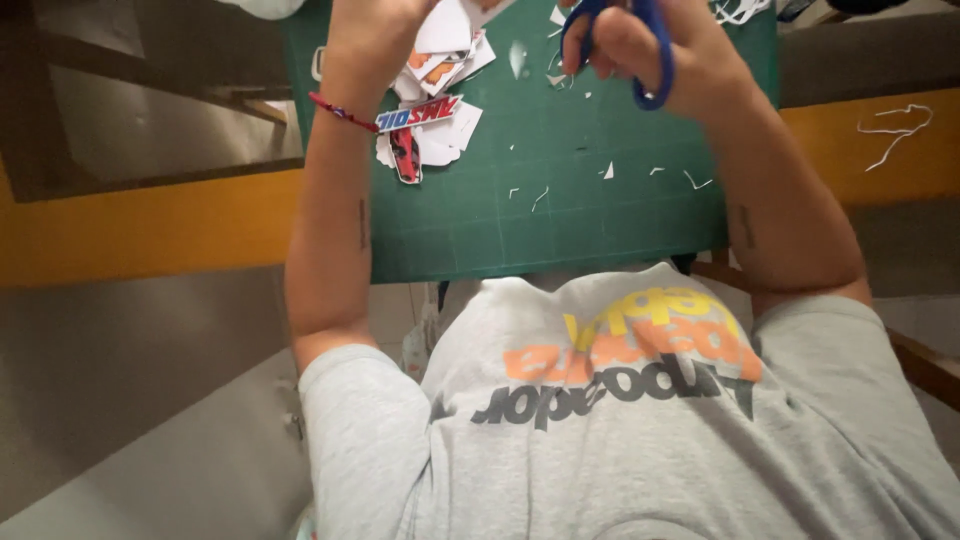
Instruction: A person uses scissors to cut out individual stickers from a sheet on a green cutting mat.
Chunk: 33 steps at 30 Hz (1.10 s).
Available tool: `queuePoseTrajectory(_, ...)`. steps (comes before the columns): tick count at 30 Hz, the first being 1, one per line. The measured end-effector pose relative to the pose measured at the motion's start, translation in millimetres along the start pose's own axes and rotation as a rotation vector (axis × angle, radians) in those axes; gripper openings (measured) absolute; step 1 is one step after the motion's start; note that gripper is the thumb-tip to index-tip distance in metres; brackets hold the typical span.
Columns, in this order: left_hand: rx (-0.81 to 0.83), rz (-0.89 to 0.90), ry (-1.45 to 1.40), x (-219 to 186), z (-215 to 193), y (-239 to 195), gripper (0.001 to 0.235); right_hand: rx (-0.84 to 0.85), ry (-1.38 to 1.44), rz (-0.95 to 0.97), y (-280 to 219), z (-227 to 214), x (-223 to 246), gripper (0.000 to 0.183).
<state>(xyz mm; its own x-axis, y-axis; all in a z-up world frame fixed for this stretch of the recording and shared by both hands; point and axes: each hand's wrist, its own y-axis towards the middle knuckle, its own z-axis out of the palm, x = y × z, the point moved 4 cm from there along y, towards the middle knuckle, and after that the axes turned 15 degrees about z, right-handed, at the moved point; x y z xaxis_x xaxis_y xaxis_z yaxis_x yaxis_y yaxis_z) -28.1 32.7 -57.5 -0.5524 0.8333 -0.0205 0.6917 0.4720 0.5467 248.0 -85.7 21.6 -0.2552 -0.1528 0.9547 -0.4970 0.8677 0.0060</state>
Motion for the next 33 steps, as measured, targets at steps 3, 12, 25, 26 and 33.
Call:
queuePoseTrajectory(3,-0.076,0.035,-0.053,-5.4,1.9,14.4,0.018,-0.123,-0.175,0.032,7.3,1.4,9.3,0.049)
queuePoseTrajectory(12,-0.271,-0.324,-1.472,-102.3,-39.4,77.8,0.018,-0.352,-0.019,-0.105,3.1,-10.5,25.0,0.014)
queuePoseTrajectory(25,-0.072,0.136,-0.909,-105.7,-54.6,78.9,0.017,-0.472,-0.977,-0.119,-10.3,-21.0,-10.1,0.027)
queuePoseTrajectory(26,-0.104,0.12,-0.921,-103.9,-58.4,80.3,0.015,-0.468,-0.843,-0.131,-9.2,-21.3,-6.3,0.024)
queuePoseTrajectory(33,-0.463,-0.604,-1.379,-71.2,-36.9,61.2,0.018,-0.216,-0.179,0.041,6.6,-8.4,8.9,0.05)
